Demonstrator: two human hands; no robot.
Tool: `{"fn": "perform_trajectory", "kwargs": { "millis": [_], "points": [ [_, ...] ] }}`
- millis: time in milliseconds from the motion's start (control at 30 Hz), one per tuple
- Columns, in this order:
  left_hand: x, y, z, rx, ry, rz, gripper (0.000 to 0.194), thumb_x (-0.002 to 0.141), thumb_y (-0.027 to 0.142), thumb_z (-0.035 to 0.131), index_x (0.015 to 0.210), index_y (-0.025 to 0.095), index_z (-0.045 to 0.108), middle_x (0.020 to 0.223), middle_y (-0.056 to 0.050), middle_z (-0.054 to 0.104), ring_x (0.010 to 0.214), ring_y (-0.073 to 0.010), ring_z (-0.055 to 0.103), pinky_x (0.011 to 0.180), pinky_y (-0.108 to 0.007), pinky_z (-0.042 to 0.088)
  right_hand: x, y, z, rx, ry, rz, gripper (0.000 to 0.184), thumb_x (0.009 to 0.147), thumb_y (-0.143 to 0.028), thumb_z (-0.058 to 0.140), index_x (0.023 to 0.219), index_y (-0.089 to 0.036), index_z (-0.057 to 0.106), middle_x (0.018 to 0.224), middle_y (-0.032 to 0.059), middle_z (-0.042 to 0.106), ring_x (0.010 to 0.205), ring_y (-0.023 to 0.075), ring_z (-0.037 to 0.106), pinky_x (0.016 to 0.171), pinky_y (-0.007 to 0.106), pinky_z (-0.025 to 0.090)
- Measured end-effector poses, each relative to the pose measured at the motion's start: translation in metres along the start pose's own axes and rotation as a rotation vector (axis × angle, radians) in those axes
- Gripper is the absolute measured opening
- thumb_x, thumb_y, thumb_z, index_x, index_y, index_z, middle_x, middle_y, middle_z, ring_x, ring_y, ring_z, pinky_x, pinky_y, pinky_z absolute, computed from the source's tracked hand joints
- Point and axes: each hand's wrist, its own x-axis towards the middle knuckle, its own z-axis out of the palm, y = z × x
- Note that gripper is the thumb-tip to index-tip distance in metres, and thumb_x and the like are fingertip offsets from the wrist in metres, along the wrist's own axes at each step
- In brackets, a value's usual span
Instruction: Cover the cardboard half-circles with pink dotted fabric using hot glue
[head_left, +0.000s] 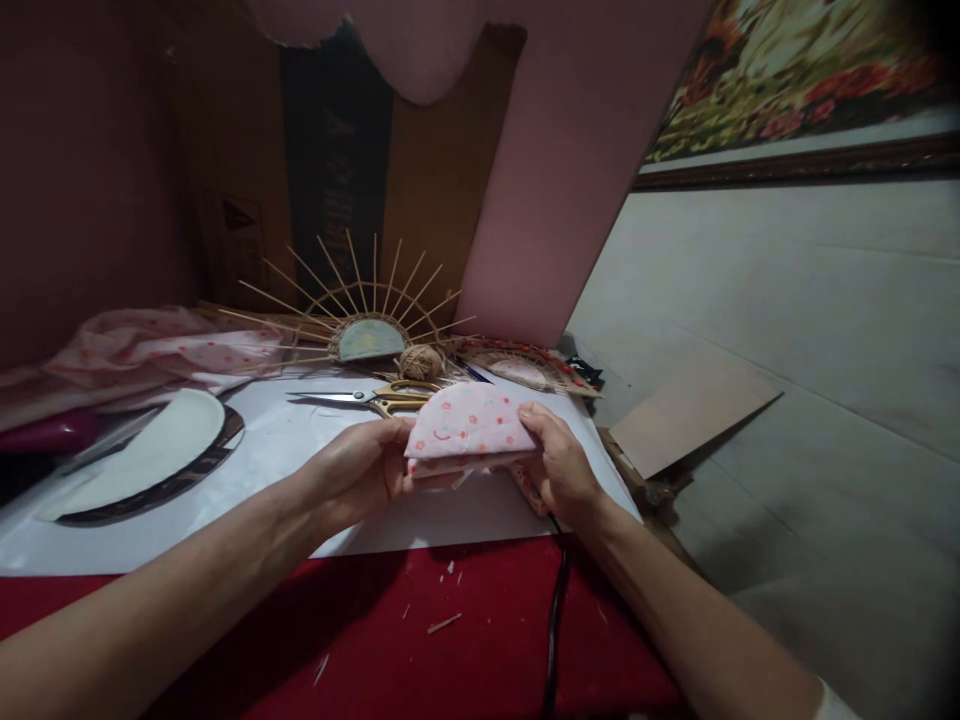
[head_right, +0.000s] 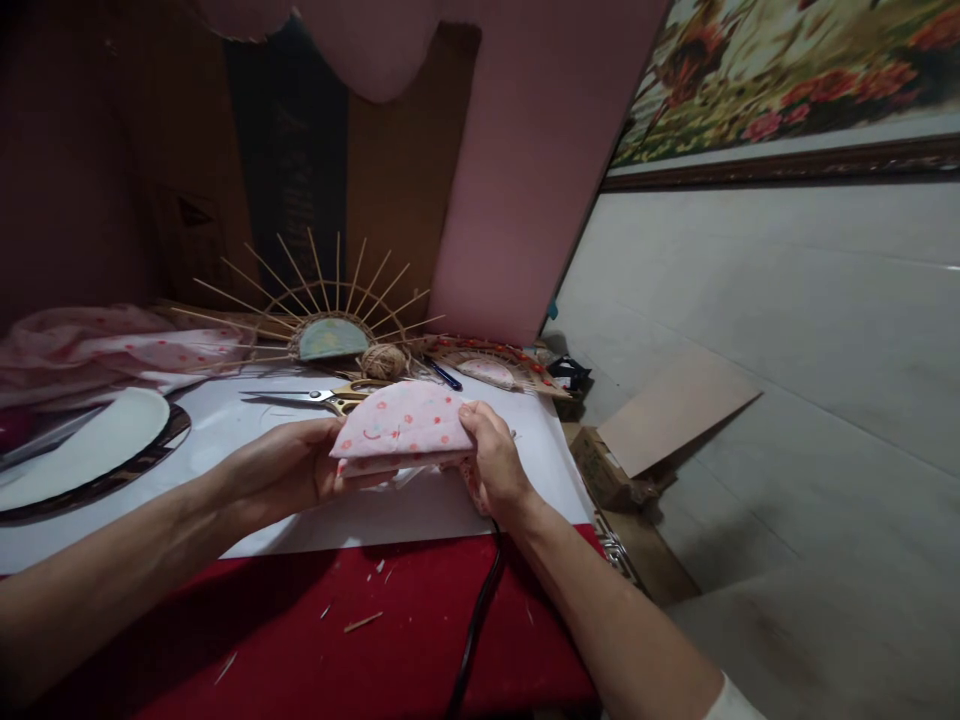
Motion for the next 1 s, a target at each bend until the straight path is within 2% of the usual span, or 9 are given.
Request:
{"fn": "perform_trajectory", "kwargs": {
  "millis": [200, 333, 433, 500, 633, 800, 900, 1000],
  "points": [
    [0.000, 0.002, 0.000, 0.013, -0.009, 0.012, 0.026, 0.075, 0.003, 0.051, 0.090, 0.007, 0.071, 0.080, -0.015, 0.075, 0.066, -0.0217, 0.071, 0.060, -0.029, 0.059, 0.002, 0.001, -0.003, -0.060, -0.011, 0.003, 0.020, 0.077, -0.027, 0.057, 0.063, -0.021, 0.044, 0.063, -0.0048, 0.038, 0.056, 0.0122, 0.032, 0.051, 0.023, 0.032],
    [0.000, 0.001, 0.001, 0.015, 0.025, 0.031, 0.027, 0.079, 0.004, 0.050, 0.096, 0.007, 0.070, 0.084, -0.016, 0.075, 0.069, -0.0224, 0.071, 0.061, -0.030, 0.060, 0.000, -0.001, 0.002, -0.073, 0.004, 0.022, 0.019, 0.078, -0.029, 0.055, 0.064, -0.021, 0.044, 0.060, -0.0057, 0.038, 0.052, 0.0111, 0.032, 0.046, 0.022, 0.030],
    [-0.003, 0.002, 0.005, 0.008, 0.072, 0.049, 0.026, 0.085, 0.011, 0.047, 0.096, 0.007, 0.070, 0.083, -0.016, 0.074, 0.068, -0.0219, 0.071, 0.058, -0.029, 0.060, -0.003, -0.005, 0.005, -0.091, 0.026, 0.032, 0.017, 0.078, -0.031, 0.054, 0.066, -0.021, 0.046, 0.058, -0.0061, 0.039, 0.050, 0.0108, 0.035, 0.043, 0.022, 0.030],
    [-0.006, 0.003, 0.009, 0.030, 0.087, 0.096, 0.024, 0.087, 0.018, 0.051, 0.095, 0.008, 0.071, 0.083, -0.014, 0.074, 0.067, -0.0201, 0.069, 0.060, -0.029, 0.060, -0.005, -0.007, 0.006, -0.106, 0.037, 0.031, 0.017, 0.078, -0.033, 0.053, 0.067, -0.021, 0.048, 0.057, -0.0060, 0.041, 0.049, 0.0108, 0.037, 0.042, 0.022, 0.032],
    [-0.009, 0.003, 0.013, 0.142, 0.079, 0.119, 0.015, 0.077, 0.008, 0.064, 0.089, 0.011, 0.073, 0.084, -0.011, 0.073, 0.067, -0.0167, 0.067, 0.069, -0.029, 0.060, -0.005, -0.008, 0.006, -0.118, 0.036, 0.036, 0.017, 0.076, -0.035, 0.056, 0.070, -0.021, 0.049, 0.057, -0.0054, 0.045, 0.048, 0.0110, 0.040, 0.042, 0.022, 0.036],
    [-0.004, 0.005, 0.007, 0.120, 0.146, 0.096, 0.015, 0.073, 0.003, 0.064, 0.082, 0.012, 0.072, 0.081, -0.010, 0.072, 0.063, -0.0172, 0.067, 0.061, -0.029, 0.062, -0.003, -0.012, 0.006, 0.044, -0.003, 0.120, 0.022, 0.069, -0.034, 0.066, 0.075, -0.021, 0.050, 0.061, -0.0059, 0.049, 0.047, 0.0104, 0.046, 0.039, 0.022, 0.041],
    [-0.003, 0.010, 0.003, 0.157, 0.161, 0.122, 0.026, 0.074, 0.003, 0.063, 0.097, 0.012, 0.071, 0.100, -0.012, 0.072, 0.073, -0.0193, 0.070, 0.064, -0.030, 0.063, -0.002, -0.017, 0.005, 0.111, -0.027, 0.136, 0.025, 0.074, -0.038, 0.066, 0.085, -0.019, 0.056, 0.065, -0.0038, 0.054, 0.049, 0.0096, 0.048, 0.041, 0.021, 0.042],
    [-0.003, 0.013, 0.000, 0.202, 0.153, 0.184, 0.038, 0.076, 0.003, 0.062, 0.113, 0.014, 0.066, 0.123, -0.015, 0.064, 0.084, -0.0206, 0.070, 0.070, -0.032, 0.063, -0.002, -0.020, 0.004, 0.129, -0.124, 0.151, 0.037, 0.084, -0.051, 0.055, 0.089, -0.015, 0.061, 0.056, -0.0029, 0.052, 0.047, 0.0097, 0.048, 0.041, 0.020, 0.041]
  ]
}}
